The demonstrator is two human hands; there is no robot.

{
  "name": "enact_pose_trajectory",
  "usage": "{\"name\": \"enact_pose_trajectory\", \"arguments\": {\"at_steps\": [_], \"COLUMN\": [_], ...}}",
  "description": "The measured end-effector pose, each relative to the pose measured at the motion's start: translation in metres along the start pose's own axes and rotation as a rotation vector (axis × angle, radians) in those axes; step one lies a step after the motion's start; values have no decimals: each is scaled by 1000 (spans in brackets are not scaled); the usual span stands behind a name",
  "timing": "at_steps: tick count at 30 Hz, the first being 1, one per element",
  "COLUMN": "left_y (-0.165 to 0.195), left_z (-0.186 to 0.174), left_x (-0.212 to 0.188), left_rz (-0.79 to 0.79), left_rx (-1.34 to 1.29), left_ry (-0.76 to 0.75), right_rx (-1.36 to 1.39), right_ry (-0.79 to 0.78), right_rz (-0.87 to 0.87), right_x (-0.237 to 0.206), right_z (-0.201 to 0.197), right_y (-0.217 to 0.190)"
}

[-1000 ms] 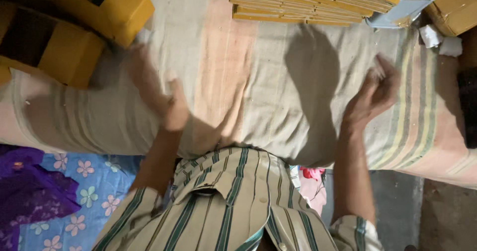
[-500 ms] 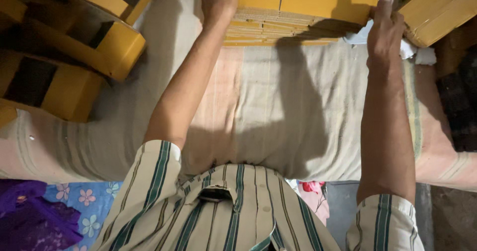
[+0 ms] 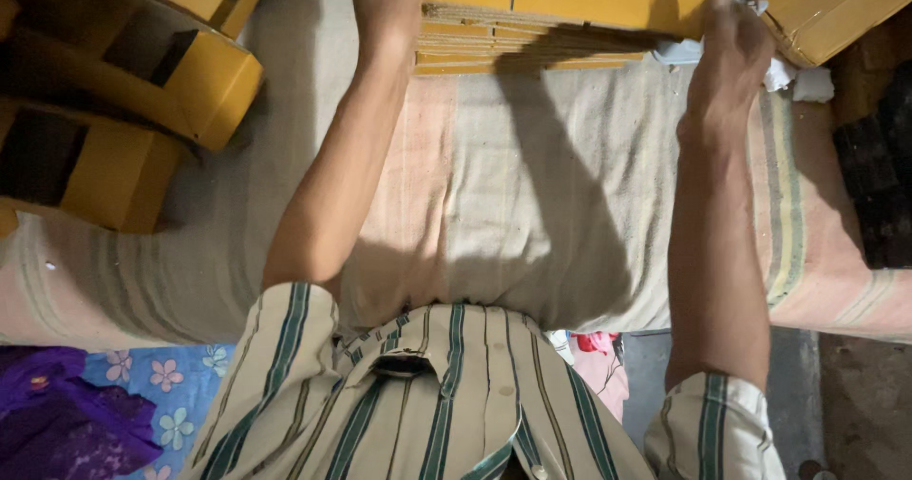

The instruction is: The person folds yellow cardboard boxes on a bed. They open a flat folded box, press its side panels and bottom flaps into shape, close the lid flap, and press along the seams with both hands before setting the finished box aside and taking the next one.

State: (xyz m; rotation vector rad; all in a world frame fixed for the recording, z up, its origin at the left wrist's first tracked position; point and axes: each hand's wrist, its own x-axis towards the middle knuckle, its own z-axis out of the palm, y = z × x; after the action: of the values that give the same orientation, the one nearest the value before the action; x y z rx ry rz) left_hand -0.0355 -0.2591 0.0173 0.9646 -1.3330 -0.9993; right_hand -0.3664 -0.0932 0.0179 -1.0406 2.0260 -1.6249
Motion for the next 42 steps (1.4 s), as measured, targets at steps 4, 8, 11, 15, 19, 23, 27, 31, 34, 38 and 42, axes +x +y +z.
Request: {"name": "enact_pose_trajectory", "arguments": {"at_steps": [4,8,11,15,19,23,27,31,34,38,42], "left_y": [2,-17,-28,-21,-4,5,14,32,41,40,28], "left_z": [-22,-60,-75,-83,-79,-77,-74,-70,-62,-53,-33], "left_x": [-49,-99,-139,-181,-194,-193,-197,-199,-195,-198,-200], "left_rz": [52,11,-30,-33,15,32,94,516,666,680,740], "left_rx": [-385,-252,-393,-458,-385,-272,-167,309,532,844,847], "left_ry": [-159,-264,-230,-163,-183,-196,-132,-89,-71,-43,-41], "right_rx": [244,503,527,544,491,426,428,506,226,-406,-654], "right_ry": [-2,-40,-122,-176,-176,-128,-154,-99,-70,-152,-228], "right_rz": [-211,-199,-156,-135,-242,-167,-159,-244,-468,-762,-829], "right_x": [-52,-106,-142,-172,-184,-185,-185,-185,-180,-177,-166], "right_z": [-9,-13,-10,-2,-8,-17,-19,-25,-28,-32,-25], "right_y": [-11,4,20,28,27,35,38,9,-28,-69,-90]}}
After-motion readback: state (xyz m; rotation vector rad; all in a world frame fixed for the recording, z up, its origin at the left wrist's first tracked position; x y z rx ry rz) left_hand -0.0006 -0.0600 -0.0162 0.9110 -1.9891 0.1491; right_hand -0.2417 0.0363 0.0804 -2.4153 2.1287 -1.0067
